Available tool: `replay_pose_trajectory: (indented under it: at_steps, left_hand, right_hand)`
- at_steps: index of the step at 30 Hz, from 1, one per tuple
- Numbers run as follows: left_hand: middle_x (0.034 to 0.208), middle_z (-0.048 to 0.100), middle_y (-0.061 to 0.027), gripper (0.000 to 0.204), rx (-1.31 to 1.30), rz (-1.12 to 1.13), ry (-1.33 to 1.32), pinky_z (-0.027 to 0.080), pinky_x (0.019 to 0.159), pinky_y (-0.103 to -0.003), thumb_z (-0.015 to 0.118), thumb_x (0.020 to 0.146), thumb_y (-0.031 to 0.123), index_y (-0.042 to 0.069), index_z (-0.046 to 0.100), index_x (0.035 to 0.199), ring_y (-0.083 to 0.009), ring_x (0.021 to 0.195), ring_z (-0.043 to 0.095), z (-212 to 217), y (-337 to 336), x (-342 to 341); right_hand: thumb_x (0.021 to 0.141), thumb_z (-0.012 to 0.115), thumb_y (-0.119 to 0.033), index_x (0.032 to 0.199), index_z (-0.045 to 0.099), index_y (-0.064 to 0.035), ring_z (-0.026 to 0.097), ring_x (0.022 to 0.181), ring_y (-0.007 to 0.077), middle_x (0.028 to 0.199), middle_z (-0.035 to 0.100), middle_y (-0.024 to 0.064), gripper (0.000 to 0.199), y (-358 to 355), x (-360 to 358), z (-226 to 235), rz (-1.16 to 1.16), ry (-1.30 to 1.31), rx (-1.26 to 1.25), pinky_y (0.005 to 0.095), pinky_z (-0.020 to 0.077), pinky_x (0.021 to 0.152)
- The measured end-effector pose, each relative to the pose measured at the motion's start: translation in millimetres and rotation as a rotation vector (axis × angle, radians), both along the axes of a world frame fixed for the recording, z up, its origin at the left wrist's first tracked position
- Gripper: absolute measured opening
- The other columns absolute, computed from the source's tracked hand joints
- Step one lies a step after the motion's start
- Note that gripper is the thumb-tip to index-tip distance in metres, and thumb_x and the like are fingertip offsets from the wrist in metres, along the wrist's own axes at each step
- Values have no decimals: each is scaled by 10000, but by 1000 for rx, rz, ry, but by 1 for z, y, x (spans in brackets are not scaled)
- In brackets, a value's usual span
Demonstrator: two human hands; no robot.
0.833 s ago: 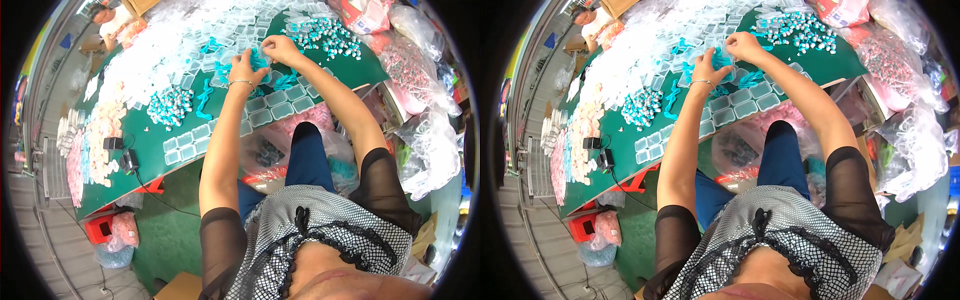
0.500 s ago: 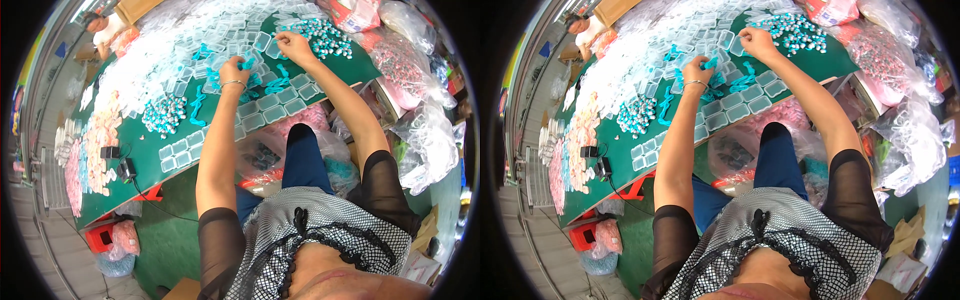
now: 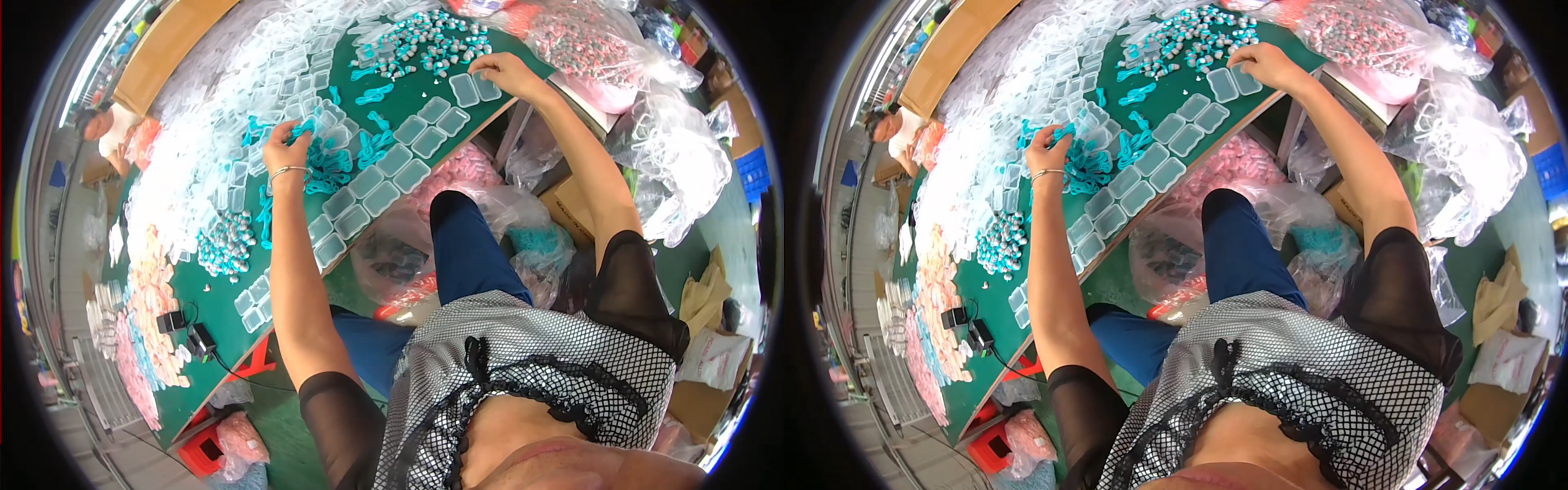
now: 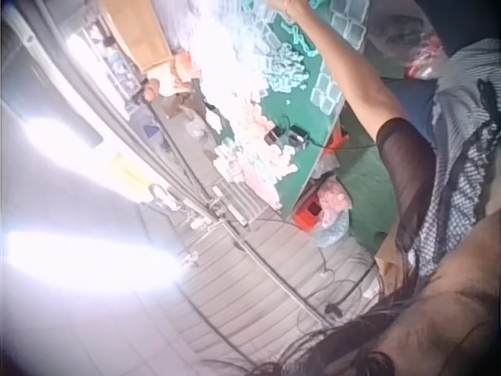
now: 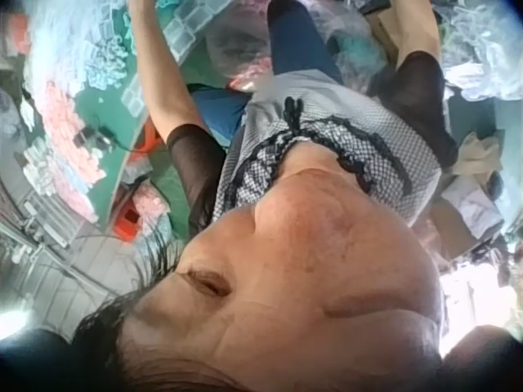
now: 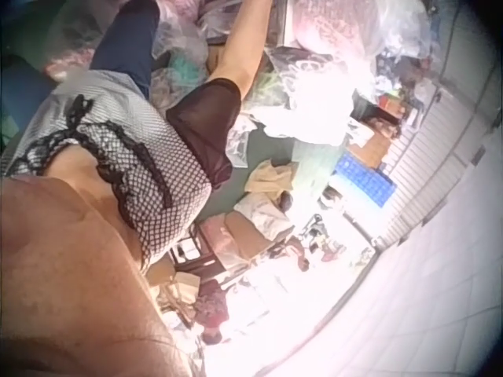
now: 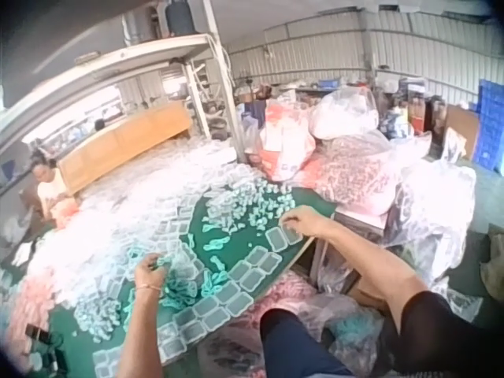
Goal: Sorting small teal plastic components and placing them into individual plastic cases.
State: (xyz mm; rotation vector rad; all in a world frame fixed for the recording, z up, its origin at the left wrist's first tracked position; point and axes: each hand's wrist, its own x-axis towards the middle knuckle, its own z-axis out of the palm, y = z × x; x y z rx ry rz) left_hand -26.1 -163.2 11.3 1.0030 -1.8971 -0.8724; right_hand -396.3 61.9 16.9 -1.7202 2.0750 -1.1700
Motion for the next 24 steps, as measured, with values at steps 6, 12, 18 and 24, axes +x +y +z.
replay_pose_trajectory:
  at_steps: [6,12,18,24]
  left_hand:
    - [744,601,17,238,-94,12,-53,426,470,-224,730,716,96,107,678,947,-61,572,518,0,-4,9]
    - [806,669,-82,238,-53,-23,-31,483,684,-291,732,695,141,83,688,921,-153,732,614,15,9,14]
    - [829,648,-65,271,-30,-18,76,501,631,-282,736,693,117,72,687,956,-157,726,603,27,10,20]
    - [805,607,1,238,385,-116,446,434,516,-236,719,734,50,98,677,963,-74,672,548,36,17,21]
  right_hand:
    - [770,529,31,897,666,-53,610,846,250,870,624,83,205,-21,10,10,171,298,187,344,483,776]
    - [807,535,-71,977,646,-114,572,975,283,973,597,81,208,-18,29,-1,89,457,-141,385,476,817]
    - [809,569,-123,1034,621,-84,559,982,305,1032,578,105,234,19,42,-11,46,462,-31,393,464,849]
    - [806,582,-107,1053,603,-71,549,1015,303,1059,587,97,250,18,53,-8,100,410,10,392,453,864]
